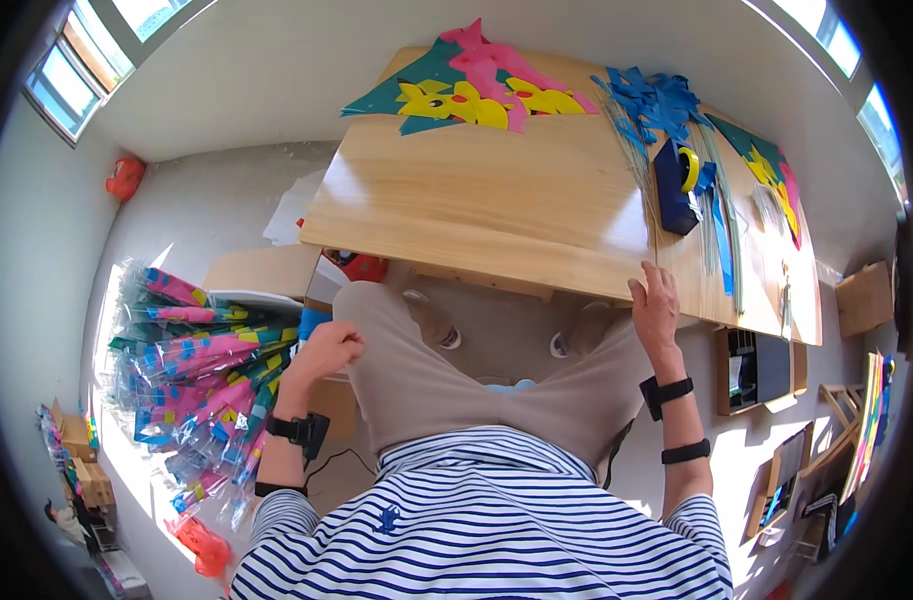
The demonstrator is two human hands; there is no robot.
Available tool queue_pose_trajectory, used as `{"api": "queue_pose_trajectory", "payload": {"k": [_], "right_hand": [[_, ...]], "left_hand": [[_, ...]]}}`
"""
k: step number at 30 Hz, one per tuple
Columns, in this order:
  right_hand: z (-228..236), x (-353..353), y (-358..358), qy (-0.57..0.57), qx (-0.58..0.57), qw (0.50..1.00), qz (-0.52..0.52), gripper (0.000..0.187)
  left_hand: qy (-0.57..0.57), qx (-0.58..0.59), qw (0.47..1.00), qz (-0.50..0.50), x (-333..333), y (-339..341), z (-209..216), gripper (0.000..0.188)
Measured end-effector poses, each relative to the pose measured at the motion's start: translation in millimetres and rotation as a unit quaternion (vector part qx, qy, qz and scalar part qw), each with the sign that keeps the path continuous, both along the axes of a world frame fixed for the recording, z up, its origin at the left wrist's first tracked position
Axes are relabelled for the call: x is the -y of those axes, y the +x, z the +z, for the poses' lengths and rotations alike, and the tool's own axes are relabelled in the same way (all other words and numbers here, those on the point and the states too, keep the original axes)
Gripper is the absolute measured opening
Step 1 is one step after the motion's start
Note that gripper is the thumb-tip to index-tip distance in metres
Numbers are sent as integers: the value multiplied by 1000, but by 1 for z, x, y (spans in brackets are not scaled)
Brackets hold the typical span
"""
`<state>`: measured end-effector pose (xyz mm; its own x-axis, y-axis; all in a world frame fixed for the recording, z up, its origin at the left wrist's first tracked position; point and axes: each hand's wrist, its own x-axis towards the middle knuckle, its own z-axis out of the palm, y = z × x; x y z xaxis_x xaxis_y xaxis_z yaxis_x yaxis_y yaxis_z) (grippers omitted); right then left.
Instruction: Assembling or preparing colorful Pikachu-themed plastic kites by folding and taping.
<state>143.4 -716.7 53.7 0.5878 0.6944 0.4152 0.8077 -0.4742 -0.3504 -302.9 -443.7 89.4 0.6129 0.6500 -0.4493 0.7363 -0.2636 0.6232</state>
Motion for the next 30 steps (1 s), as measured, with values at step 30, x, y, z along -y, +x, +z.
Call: {"api": "queue_pose_trajectory", "payload": {"k": [30], "right_hand": [[-60, -265, 12, -177, 12, 965, 192, 78]], "left_hand": [[331, 52, 941, -44, -97, 167, -81, 71]]}}
